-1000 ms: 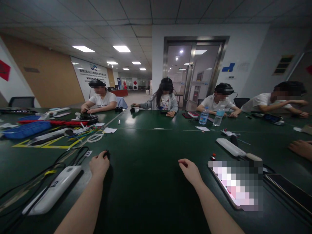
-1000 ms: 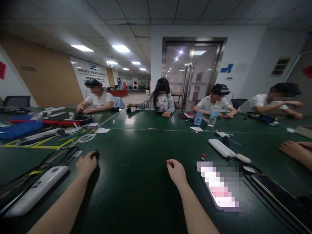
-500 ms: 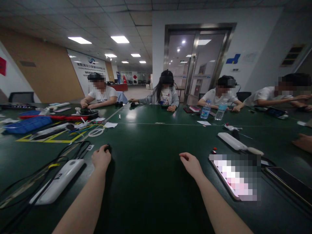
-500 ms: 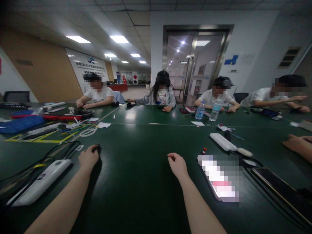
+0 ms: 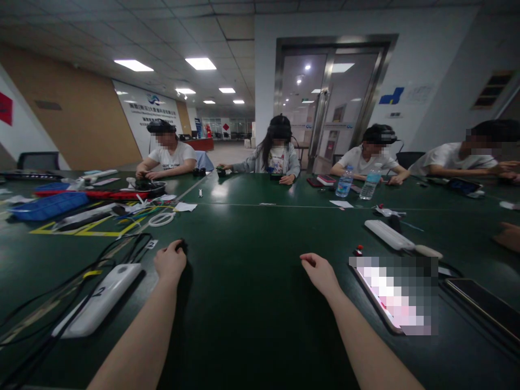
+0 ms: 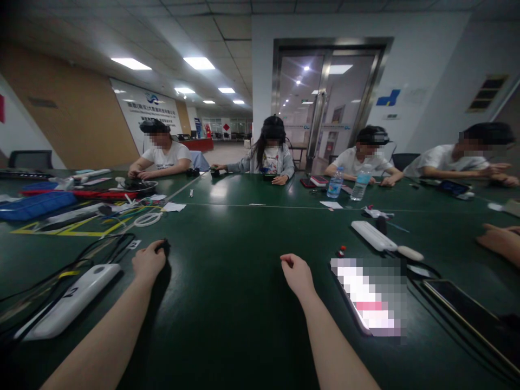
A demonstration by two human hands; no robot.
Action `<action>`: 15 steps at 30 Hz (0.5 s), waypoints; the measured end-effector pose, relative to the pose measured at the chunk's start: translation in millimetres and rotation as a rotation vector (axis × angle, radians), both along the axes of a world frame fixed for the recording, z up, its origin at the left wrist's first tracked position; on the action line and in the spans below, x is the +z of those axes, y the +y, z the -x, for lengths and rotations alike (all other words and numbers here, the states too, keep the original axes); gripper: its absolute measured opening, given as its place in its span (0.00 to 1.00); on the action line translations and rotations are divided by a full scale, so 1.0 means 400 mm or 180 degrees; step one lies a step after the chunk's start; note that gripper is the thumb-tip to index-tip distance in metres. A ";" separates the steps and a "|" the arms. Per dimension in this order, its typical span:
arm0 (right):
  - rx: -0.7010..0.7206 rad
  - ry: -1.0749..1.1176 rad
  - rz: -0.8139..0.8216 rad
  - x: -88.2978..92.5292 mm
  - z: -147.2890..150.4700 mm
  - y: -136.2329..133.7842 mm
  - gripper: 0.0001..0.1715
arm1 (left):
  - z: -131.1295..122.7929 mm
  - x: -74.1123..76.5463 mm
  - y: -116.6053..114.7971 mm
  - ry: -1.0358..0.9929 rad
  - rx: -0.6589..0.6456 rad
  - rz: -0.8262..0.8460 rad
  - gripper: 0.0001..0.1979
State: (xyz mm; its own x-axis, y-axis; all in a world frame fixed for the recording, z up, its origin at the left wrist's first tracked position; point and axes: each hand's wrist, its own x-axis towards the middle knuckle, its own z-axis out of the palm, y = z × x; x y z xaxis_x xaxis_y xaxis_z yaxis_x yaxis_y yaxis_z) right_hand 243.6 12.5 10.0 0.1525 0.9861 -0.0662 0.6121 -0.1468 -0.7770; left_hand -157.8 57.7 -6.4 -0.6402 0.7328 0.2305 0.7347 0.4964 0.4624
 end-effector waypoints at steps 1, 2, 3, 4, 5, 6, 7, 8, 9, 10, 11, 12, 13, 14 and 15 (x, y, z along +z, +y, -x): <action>-0.0008 0.0004 0.0008 0.000 0.000 0.000 0.15 | 0.000 0.000 0.000 -0.0011 0.0006 -0.0014 0.21; -0.0010 0.0010 0.0013 -0.001 -0.001 0.001 0.15 | 0.000 -0.001 0.001 -0.0017 0.0015 -0.0034 0.21; -0.0007 0.0015 0.0015 -0.003 -0.001 0.001 0.15 | 0.000 -0.002 0.001 -0.0022 0.0021 -0.0049 0.21; -0.0005 0.0018 0.0015 -0.004 -0.002 0.002 0.15 | 0.000 -0.003 0.002 -0.0019 0.0029 -0.0063 0.21; -0.0005 0.0020 0.0018 -0.005 -0.003 0.003 0.15 | 0.001 -0.004 0.002 -0.0012 0.0035 -0.0070 0.21; -0.0005 0.0023 0.0021 -0.006 -0.004 0.003 0.16 | 0.002 -0.005 0.003 -0.0005 0.0043 -0.0070 0.21; -0.0007 0.0025 0.0022 -0.007 -0.005 0.003 0.16 | 0.002 -0.007 0.004 0.0002 0.0054 -0.0066 0.22; 0.0000 0.0026 0.0025 -0.008 -0.005 0.004 0.16 | 0.003 -0.008 0.005 0.0014 0.0066 -0.0061 0.22; 0.0009 0.0025 0.0031 -0.008 -0.006 0.004 0.16 | 0.005 -0.009 0.006 0.0028 0.0079 -0.0055 0.23; 0.0020 0.0027 0.0037 -0.008 -0.006 0.004 0.16 | 0.006 -0.009 0.007 0.0042 0.0091 -0.0052 0.23; 0.0032 0.0026 0.0036 -0.008 -0.006 0.004 0.16 | 0.006 -0.010 0.008 0.0049 0.0103 -0.0046 0.24; 0.0039 0.0018 0.0026 -0.007 -0.006 0.004 0.16 | 0.007 -0.010 0.009 0.0046 0.0113 -0.0039 0.24; 0.0043 0.0006 0.0003 -0.008 -0.006 0.005 0.16 | 0.007 -0.010 0.010 0.0034 0.0126 -0.0027 0.23; 0.0042 -0.0011 -0.0028 -0.008 -0.006 0.006 0.16 | 0.007 -0.010 0.010 0.0019 0.0140 -0.0014 0.23; 0.0035 -0.0032 -0.0057 -0.009 -0.006 0.007 0.16 | 0.007 -0.010 0.011 0.0005 0.0150 0.0002 0.23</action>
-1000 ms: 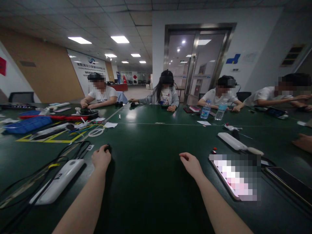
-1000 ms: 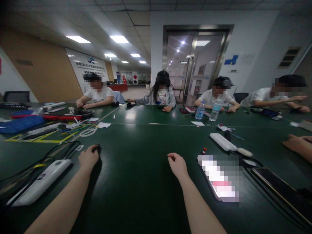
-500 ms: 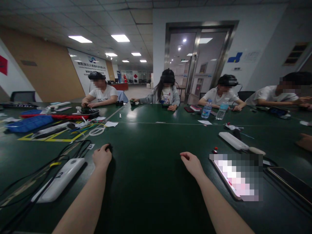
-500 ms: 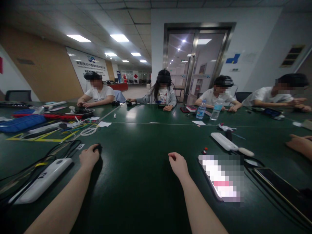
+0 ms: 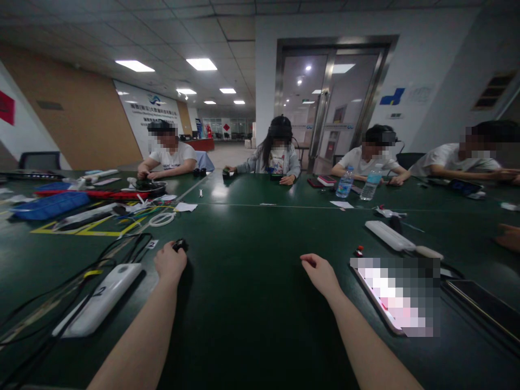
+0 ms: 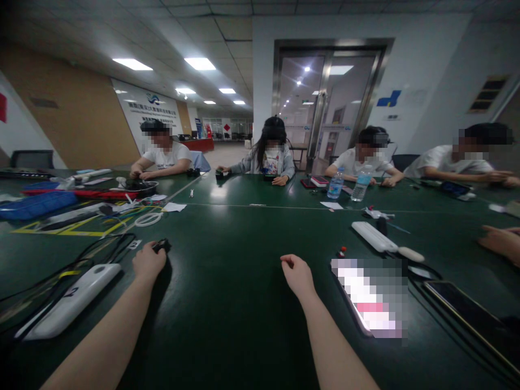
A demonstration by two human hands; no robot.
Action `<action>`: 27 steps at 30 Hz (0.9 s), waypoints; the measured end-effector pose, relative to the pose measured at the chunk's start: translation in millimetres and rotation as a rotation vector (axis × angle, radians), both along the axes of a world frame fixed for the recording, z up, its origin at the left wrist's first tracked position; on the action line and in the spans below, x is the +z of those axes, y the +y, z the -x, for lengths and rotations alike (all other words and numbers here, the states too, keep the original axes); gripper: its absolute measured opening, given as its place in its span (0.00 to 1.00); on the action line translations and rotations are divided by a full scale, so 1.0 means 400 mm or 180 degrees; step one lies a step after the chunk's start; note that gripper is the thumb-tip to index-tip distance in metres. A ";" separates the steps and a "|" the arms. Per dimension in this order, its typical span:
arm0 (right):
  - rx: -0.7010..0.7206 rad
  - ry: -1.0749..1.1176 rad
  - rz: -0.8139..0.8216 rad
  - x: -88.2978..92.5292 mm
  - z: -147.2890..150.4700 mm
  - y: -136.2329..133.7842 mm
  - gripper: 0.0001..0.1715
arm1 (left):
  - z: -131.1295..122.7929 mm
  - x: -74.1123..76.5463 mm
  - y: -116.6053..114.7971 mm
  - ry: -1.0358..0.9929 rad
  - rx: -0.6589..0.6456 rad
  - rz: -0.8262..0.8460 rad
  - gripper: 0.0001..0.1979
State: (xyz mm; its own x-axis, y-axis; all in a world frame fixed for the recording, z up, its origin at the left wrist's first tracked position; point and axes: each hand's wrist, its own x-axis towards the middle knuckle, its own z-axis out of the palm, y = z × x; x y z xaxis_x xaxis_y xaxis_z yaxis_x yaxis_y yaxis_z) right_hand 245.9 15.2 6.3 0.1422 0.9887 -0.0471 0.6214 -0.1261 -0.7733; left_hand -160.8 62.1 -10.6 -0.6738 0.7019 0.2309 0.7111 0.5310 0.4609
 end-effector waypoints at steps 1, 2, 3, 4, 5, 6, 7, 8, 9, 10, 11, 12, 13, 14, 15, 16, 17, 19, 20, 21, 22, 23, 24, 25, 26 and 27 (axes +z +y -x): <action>-0.0009 -0.0021 -0.0019 -0.001 0.000 0.001 0.16 | 0.000 0.000 0.000 -0.0012 0.0005 0.0014 0.23; -0.0017 -0.0033 -0.0023 -0.003 -0.001 0.002 0.16 | 0.000 0.000 0.001 -0.0018 0.0008 0.0021 0.23; -0.0025 -0.0033 -0.0018 -0.005 -0.001 0.003 0.16 | 0.000 -0.001 0.001 -0.0016 0.0014 0.0018 0.23; -0.0022 -0.0021 -0.0007 -0.006 -0.002 0.003 0.16 | 0.000 -0.001 0.001 -0.0004 0.0019 0.0005 0.23; -0.0021 -0.0003 0.0002 -0.008 -0.002 0.004 0.16 | 0.000 -0.001 0.001 0.0012 0.0015 -0.0009 0.23; -0.0016 0.0016 0.0008 -0.009 -0.003 0.004 0.16 | 0.000 -0.001 0.001 0.0025 0.0009 -0.0014 0.23; -0.0015 0.0031 0.0011 -0.009 -0.003 0.004 0.16 | 0.001 -0.001 0.002 0.0031 0.0001 -0.0008 0.24; -0.0011 0.0042 0.0011 -0.008 -0.003 0.004 0.16 | 0.002 -0.001 0.002 0.0031 -0.0007 0.0005 0.24; -0.0008 0.0048 0.0013 -0.007 -0.003 0.003 0.16 | 0.002 -0.001 0.002 0.0023 -0.0016 0.0025 0.24; -0.0002 0.0054 0.0020 -0.006 -0.002 0.002 0.16 | 0.003 0.000 0.002 0.0010 -0.0022 0.0049 0.24; 0.0002 0.0061 0.0027 -0.004 -0.002 0.001 0.16 | 0.003 0.000 0.002 -0.0001 -0.0018 0.0072 0.24; 0.0009 0.0065 0.0030 -0.003 -0.001 0.000 0.16 | 0.003 0.001 0.001 -0.0001 -0.0012 0.0087 0.25; 0.0005 0.0063 0.0032 -0.001 0.000 -0.001 0.16 | 0.003 0.001 0.001 0.0008 -0.0016 0.0098 0.25; -0.0003 0.0059 0.0033 0.001 0.000 -0.001 0.16 | 0.002 0.002 0.001 0.0024 -0.0026 0.0104 0.25; -0.0013 0.0058 0.0034 0.001 0.001 -0.002 0.16 | 0.001 0.003 0.000 0.0037 -0.0033 0.0107 0.25; -0.0020 0.0063 0.0034 0.002 0.001 -0.003 0.16 | 0.000 0.003 0.000 0.0044 -0.0032 0.0107 0.25; -0.0022 0.0073 0.0041 0.002 0.001 -0.003 0.16 | 0.000 0.004 -0.001 0.0043 -0.0022 0.0106 0.25; -0.0012 0.0103 0.0064 0.000 0.001 -0.003 0.16 | -0.001 0.005 -0.001 0.0031 0.0005 0.0111 0.25; -0.0010 0.0111 0.0064 -0.001 0.000 -0.003 0.16 | -0.001 0.005 -0.001 0.0019 0.0011 0.0118 0.26; -0.0014 0.0111 0.0056 -0.002 -0.001 -0.002 0.16 | -0.001 0.005 -0.001 0.0006 0.0005 0.0126 0.26; -0.0015 0.0105 0.0044 -0.003 -0.002 -0.002 0.16 | 0.000 0.005 0.000 -0.0001 -0.0006 0.0125 0.25; -0.0016 0.0099 0.0034 -0.004 -0.003 -0.001 0.16 | 0.001 0.004 0.000 -0.0004 -0.0016 0.0127 0.25; -0.0011 0.0100 0.0032 -0.005 -0.003 -0.001 0.16 | 0.002 0.003 0.001 -0.0006 -0.0021 0.0130 0.25; -0.0006 0.0107 0.0039 -0.005 -0.003 0.000 0.16 | 0.004 0.002 0.001 -0.0004 -0.0016 0.0127 0.24; 0.0005 0.0114 0.0052 -0.005 -0.003 0.000 0.16 | 0.005 0.002 0.001 0.0006 -0.0019 0.0120 0.24; 0.0014 0.0115 0.0063 -0.004 -0.003 0.000 0.16 | 0.005 0.001 0.002 0.0013 -0.0021 0.0110 0.24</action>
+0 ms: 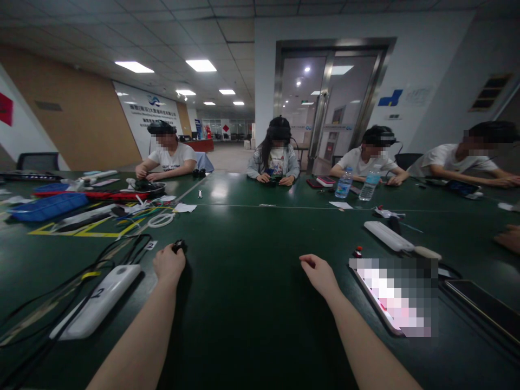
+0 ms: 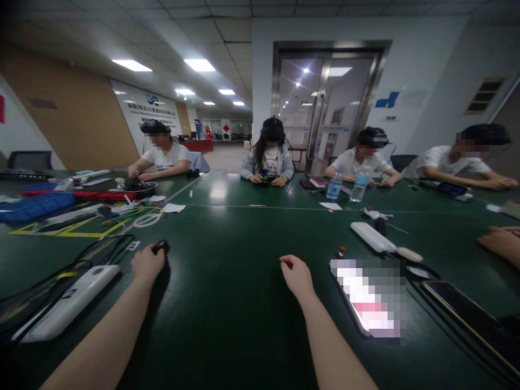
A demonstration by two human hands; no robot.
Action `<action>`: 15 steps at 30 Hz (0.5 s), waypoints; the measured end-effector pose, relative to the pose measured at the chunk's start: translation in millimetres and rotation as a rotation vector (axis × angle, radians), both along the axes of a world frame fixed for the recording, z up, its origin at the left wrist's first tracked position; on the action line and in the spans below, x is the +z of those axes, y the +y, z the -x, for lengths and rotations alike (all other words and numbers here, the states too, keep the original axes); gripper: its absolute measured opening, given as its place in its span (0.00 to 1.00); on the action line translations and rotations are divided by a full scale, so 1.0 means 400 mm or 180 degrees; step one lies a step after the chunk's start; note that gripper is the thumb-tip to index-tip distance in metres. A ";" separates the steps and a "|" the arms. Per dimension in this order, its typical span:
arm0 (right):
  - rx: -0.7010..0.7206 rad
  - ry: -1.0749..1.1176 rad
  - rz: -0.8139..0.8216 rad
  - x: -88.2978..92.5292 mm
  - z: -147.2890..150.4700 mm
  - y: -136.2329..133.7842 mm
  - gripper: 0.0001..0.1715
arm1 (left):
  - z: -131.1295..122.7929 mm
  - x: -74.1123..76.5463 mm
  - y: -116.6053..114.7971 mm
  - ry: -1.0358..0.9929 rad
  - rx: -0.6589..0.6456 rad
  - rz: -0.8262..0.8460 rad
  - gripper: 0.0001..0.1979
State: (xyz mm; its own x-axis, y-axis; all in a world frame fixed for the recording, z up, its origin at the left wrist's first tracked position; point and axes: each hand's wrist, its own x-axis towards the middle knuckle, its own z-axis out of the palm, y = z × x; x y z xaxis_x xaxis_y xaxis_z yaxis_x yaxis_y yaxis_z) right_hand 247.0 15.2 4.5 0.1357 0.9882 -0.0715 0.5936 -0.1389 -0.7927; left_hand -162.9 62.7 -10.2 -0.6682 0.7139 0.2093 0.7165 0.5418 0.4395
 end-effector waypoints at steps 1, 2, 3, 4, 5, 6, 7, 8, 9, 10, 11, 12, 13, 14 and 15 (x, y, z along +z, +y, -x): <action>-0.0003 -0.0005 0.0002 0.001 0.001 0.000 0.16 | 0.001 0.000 0.000 -0.0004 -0.0003 -0.0005 0.24; -0.0012 -0.0018 -0.0007 0.001 0.001 0.001 0.16 | 0.001 -0.001 0.000 -0.0017 -0.0005 -0.0011 0.24; -0.0017 -0.0038 -0.0030 0.001 0.002 0.001 0.16 | 0.000 -0.001 -0.001 -0.0033 -0.0007 -0.0025 0.24; -0.0020 -0.0059 -0.0059 0.001 0.002 0.001 0.15 | 0.000 0.000 -0.001 -0.0046 -0.0007 -0.0046 0.24; -0.0021 -0.0071 -0.0085 0.000 0.003 0.002 0.15 | -0.001 0.000 -0.002 -0.0057 -0.0001 -0.0070 0.25; -0.0024 -0.0077 -0.0106 -0.001 0.002 0.002 0.15 | -0.002 0.001 -0.003 -0.0064 0.0008 -0.0095 0.25; -0.0019 -0.0072 -0.0120 -0.002 0.002 0.002 0.15 | -0.004 0.002 -0.004 -0.0071 0.0010 -0.0121 0.25; -0.0016 -0.0055 -0.0125 -0.003 0.001 0.002 0.15 | -0.005 0.002 -0.004 -0.0078 0.0014 -0.0141 0.25; -0.0019 -0.0025 -0.0124 -0.004 0.000 0.002 0.15 | -0.007 0.003 -0.005 -0.0089 0.0021 -0.0150 0.25; -0.0024 0.0011 -0.0116 -0.005 0.000 0.001 0.15 | -0.008 0.004 -0.005 -0.0099 0.0033 -0.0159 0.26; -0.0034 0.0042 -0.0106 -0.005 0.000 0.000 0.15 | -0.009 0.004 -0.005 -0.0110 0.0050 -0.0170 0.26; -0.0049 0.0066 -0.0094 -0.005 0.000 0.000 0.15 | -0.009 0.004 -0.004 -0.0121 0.0074 -0.0185 0.26; -0.0068 0.0079 -0.0087 -0.005 0.000 0.000 0.15 | -0.008 0.004 -0.003 -0.0130 0.0100 -0.0195 0.26; -0.0084 0.0081 -0.0092 -0.004 0.000 -0.001 0.14 | -0.008 0.003 -0.002 -0.0138 0.0122 -0.0189 0.26; -0.0093 0.0076 -0.0110 -0.005 0.000 0.000 0.14 | -0.007 0.002 -0.001 -0.0143 0.0142 -0.0175 0.26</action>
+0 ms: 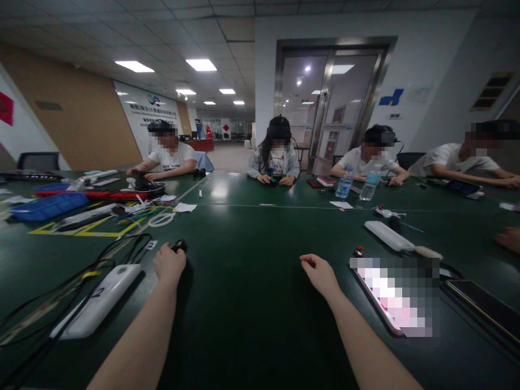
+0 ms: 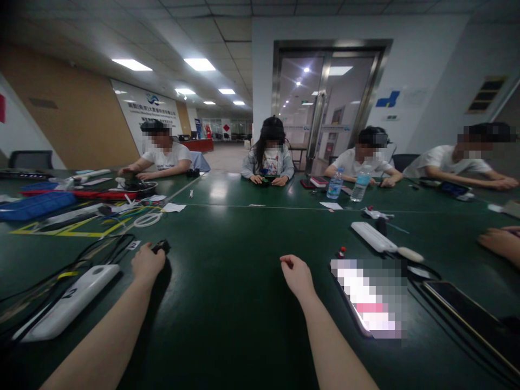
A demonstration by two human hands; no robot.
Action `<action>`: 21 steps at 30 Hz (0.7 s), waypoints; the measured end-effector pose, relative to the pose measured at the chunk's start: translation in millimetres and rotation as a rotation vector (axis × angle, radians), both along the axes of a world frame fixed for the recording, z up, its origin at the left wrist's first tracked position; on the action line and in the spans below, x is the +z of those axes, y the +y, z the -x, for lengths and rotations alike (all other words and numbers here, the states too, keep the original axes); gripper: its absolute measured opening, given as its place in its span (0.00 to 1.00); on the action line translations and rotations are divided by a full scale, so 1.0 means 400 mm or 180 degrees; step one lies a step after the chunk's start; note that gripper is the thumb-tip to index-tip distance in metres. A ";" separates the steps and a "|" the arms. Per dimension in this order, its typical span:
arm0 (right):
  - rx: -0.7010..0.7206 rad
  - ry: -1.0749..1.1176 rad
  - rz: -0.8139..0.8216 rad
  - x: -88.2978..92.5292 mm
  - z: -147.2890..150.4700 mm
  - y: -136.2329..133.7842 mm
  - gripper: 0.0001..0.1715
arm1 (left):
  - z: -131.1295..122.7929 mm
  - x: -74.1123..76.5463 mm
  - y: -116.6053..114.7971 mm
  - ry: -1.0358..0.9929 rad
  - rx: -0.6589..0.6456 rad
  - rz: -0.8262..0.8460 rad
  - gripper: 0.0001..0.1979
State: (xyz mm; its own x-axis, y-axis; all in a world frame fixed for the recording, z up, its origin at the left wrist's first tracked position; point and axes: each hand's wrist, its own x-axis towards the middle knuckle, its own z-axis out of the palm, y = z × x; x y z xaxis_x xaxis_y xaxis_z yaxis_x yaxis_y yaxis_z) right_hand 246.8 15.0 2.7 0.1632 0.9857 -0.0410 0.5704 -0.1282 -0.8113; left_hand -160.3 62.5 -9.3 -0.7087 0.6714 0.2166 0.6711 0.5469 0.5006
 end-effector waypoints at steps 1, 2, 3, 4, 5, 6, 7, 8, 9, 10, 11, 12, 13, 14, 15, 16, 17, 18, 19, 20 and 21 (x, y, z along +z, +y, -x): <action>-0.0001 -0.0004 -0.0029 -0.001 0.000 0.000 0.14 | 0.001 -0.001 0.001 0.0004 0.0010 0.0021 0.26; 0.0003 -0.0005 -0.0065 -0.001 0.000 0.001 0.14 | 0.003 -0.002 0.002 0.0016 0.0008 0.0050 0.26; 0.0015 -0.0003 -0.0093 -0.003 0.000 0.001 0.13 | 0.004 -0.004 0.003 0.0031 0.0000 0.0077 0.26; 0.0024 0.0001 -0.0110 -0.004 0.000 0.002 0.13 | 0.005 -0.005 0.003 0.0047 -0.0014 0.0100 0.25; 0.0026 0.0006 -0.0115 -0.006 -0.001 0.002 0.13 | 0.006 -0.006 0.003 0.0063 -0.0024 0.0110 0.25; 0.0026 0.0015 -0.0115 -0.007 -0.002 0.002 0.13 | 0.006 -0.008 0.004 0.0078 -0.0031 0.0109 0.25; 0.0029 0.0026 -0.0115 -0.009 -0.002 0.002 0.14 | 0.006 -0.008 0.004 0.0088 -0.0034 0.0105 0.24; 0.0033 0.0036 -0.0118 -0.010 -0.003 0.003 0.14 | 0.006 -0.009 0.004 0.0097 -0.0030 0.0098 0.25; 0.0037 0.0047 -0.0123 -0.011 -0.004 0.003 0.14 | 0.006 -0.009 0.004 0.0104 -0.0017 0.0093 0.25; 0.0039 0.0057 -0.0123 -0.012 -0.004 0.003 0.14 | 0.006 -0.009 0.004 0.0108 -0.0004 0.0100 0.25; 0.0043 0.0064 -0.0111 -0.012 -0.005 0.003 0.14 | 0.006 -0.008 0.004 0.0107 0.0008 0.0121 0.25; 0.0044 0.0070 -0.0088 -0.012 -0.005 0.003 0.14 | 0.006 -0.006 0.004 0.0109 0.0023 0.0146 0.25; 0.0043 0.0070 -0.0059 -0.011 -0.005 0.004 0.14 | 0.006 -0.005 0.003 0.0113 0.0044 0.0169 0.25; 0.0051 0.0061 -0.0030 -0.011 -0.005 0.004 0.15 | 0.006 -0.003 0.002 0.0120 0.0068 0.0181 0.24; 0.0054 0.0039 -0.0008 -0.010 -0.004 0.005 0.15 | 0.006 -0.001 0.001 0.0126 0.0095 0.0184 0.24; 0.0056 0.0004 0.0005 -0.009 -0.003 0.006 0.15 | 0.006 0.001 0.000 0.0125 0.0121 0.0188 0.24; 0.0053 -0.0040 0.0008 -0.008 -0.002 0.006 0.15 | 0.004 0.003 0.000 0.0119 0.0144 0.0188 0.24; 0.0047 -0.0089 0.0003 -0.007 -0.001 0.007 0.15 | 0.000 0.005 -0.001 0.0108 0.0150 0.0194 0.24; 0.0041 -0.0132 -0.0006 -0.007 0.000 0.007 0.15 | -0.008 0.007 -0.001 0.0099 0.0113 0.0217 0.24; 0.0040 -0.0161 -0.0011 -0.006 0.001 0.008 0.15 | -0.021 0.008 -0.001 0.0102 0.0021 0.0249 0.24; 0.0046 -0.0172 -0.0009 -0.006 0.002 0.008 0.15 | -0.039 0.010 -0.002 0.0114 -0.0140 0.0294 0.24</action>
